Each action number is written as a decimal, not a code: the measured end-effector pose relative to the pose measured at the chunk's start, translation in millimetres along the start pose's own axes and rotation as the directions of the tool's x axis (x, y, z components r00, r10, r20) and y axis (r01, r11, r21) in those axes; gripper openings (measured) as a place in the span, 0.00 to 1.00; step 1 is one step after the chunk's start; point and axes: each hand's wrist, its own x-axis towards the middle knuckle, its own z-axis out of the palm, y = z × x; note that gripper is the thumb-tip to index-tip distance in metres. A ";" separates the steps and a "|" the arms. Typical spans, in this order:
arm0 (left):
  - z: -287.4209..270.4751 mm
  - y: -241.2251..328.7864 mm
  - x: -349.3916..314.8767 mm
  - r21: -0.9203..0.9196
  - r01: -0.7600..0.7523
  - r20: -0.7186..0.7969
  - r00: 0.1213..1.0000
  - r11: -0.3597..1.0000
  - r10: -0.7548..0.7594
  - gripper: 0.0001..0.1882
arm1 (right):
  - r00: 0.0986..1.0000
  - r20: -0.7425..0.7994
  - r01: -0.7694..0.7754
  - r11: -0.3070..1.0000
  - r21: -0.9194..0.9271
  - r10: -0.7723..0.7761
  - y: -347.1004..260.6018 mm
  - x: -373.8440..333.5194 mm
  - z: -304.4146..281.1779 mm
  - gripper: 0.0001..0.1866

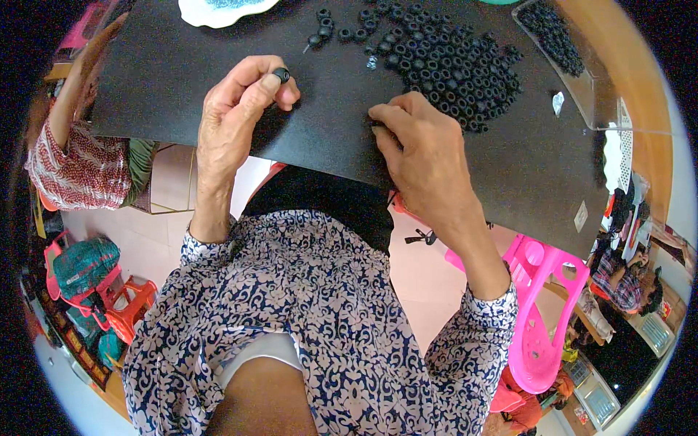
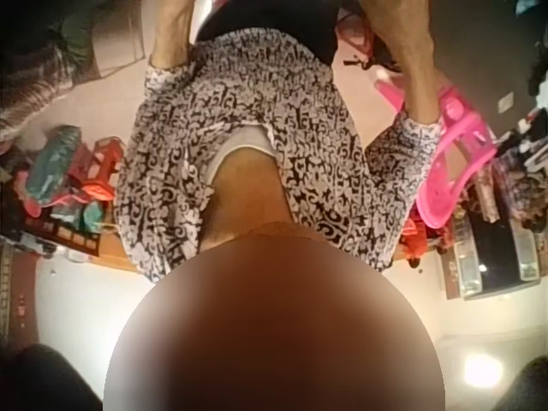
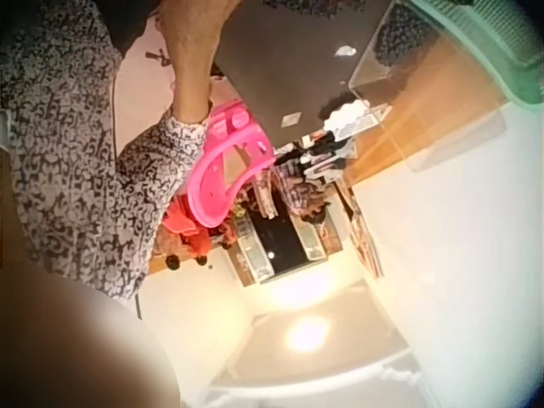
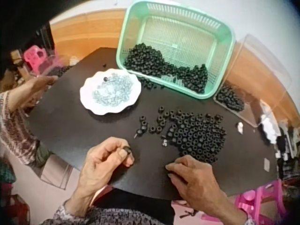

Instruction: The person is inserting small blue beads into black circular ring-shaped components.

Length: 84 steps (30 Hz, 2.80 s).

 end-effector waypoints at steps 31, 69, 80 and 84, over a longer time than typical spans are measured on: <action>3.0 5.8 11.8 -0.008 0.014 0.131 0.991 1.000 -0.013 0.08 | 0.991 0.092 -0.131 0.521 0.843 0.101 0.9 54.7 33.8 0.09; 2.4 5.7 17.7 0.162 -0.029 0.252 0.968 0.986 -0.012 0.10 | 0.991 0.059 0.042 0.691 0.721 -0.122 15.2 59.3 24.5 0.09; -0.5 7.1 16.9 0.074 0.007 0.394 0.918 0.997 -0.036 0.14 | 0.972 0.209 -0.125 0.527 0.841 -0.104 21.7 58.1 25.2 0.12; 1.7 5.6 16.1 0.105 -0.020 0.372 0.928 0.994 -0.020 0.13 | 0.968 0.213 -0.117 0.506 0.855 -0.136 26.6 60.3 28.8 0.12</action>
